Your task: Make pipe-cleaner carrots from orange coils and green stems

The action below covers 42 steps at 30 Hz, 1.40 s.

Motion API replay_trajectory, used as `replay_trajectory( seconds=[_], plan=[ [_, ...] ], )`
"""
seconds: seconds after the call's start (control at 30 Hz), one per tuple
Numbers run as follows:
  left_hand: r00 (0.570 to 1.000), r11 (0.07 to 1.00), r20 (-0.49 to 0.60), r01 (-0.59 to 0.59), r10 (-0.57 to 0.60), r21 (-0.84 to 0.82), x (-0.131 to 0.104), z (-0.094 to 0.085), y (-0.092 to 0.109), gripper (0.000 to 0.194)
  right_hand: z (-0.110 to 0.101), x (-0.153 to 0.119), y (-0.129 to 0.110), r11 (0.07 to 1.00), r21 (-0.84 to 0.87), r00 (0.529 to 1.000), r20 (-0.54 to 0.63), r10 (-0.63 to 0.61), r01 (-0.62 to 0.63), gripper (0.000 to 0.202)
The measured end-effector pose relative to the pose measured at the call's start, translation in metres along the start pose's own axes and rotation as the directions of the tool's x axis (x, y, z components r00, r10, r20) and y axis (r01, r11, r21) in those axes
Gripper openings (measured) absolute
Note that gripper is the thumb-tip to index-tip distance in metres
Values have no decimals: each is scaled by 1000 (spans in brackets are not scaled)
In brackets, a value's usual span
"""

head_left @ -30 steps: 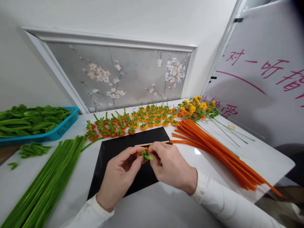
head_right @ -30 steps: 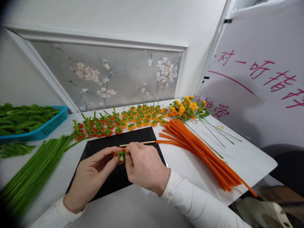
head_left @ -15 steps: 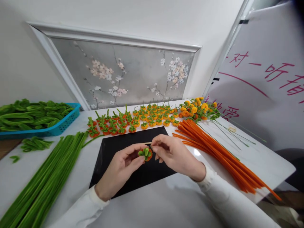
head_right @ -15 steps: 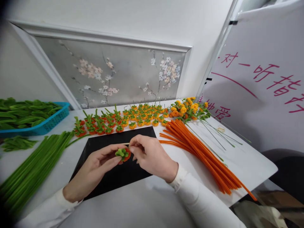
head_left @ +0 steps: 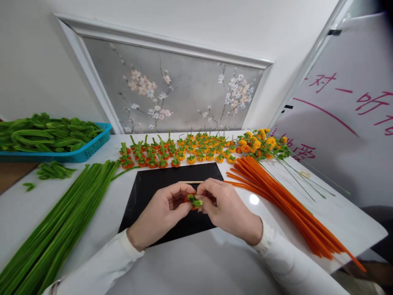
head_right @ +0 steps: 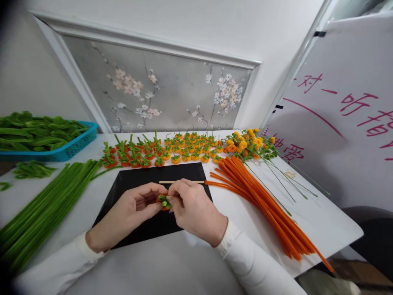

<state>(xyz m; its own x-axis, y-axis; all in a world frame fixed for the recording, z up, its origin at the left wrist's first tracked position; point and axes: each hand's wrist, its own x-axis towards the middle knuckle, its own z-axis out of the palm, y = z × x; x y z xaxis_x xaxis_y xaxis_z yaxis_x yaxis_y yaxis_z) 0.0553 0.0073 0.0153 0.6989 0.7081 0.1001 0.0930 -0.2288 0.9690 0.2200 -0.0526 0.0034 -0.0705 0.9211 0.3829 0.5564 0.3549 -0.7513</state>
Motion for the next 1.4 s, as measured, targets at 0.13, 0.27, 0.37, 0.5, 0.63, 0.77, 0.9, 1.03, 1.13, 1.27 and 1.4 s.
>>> replay_trajectory(
  seconds=[0.13,0.27,0.37,0.5,0.63,0.77,0.9,1.03,1.13,1.27,1.4],
  plan=[
    [1000,992,0,19,-20,-123,-2,-1,0,22,8,0,2,895,379,972,64,227,-235,8],
    [999,988,-44,-2,-5,-156,-3,5,-2,40,12,0,1,877,423,965,-21,262,-229,15],
    [989,990,-148,6,-27,-142,-3,7,-3,36,9,0,0,911,356,972,-21,232,-210,16],
    [988,997,-155,-22,10,-74,-3,6,-2,23,1,0,1,952,264,985,-30,170,-156,12],
    [990,998,-122,-68,67,-3,-3,6,-2,16,-2,2,3,970,215,987,-79,137,-117,12],
    [991,996,-109,-72,77,49,-4,8,-5,23,-2,0,1,996,53,994,-69,79,-75,8],
    [997,997,-61,-51,55,64,-3,5,-2,25,-5,-1,0,983,-145,992,-28,-120,115,17],
    [999,998,41,-9,6,67,-2,2,4,22,-12,-1,1,912,-267,947,162,-277,313,26],
    [993,998,102,55,-55,8,0,0,5,21,-16,0,2,879,-286,913,266,-309,381,27],
    [979,984,144,157,-144,-82,1,-5,5,18,-17,1,3,900,-235,916,259,-307,368,23],
    [985,978,131,134,-114,-158,-2,-8,7,25,-12,-1,3,955,-227,981,78,-177,191,13]
  ],
)
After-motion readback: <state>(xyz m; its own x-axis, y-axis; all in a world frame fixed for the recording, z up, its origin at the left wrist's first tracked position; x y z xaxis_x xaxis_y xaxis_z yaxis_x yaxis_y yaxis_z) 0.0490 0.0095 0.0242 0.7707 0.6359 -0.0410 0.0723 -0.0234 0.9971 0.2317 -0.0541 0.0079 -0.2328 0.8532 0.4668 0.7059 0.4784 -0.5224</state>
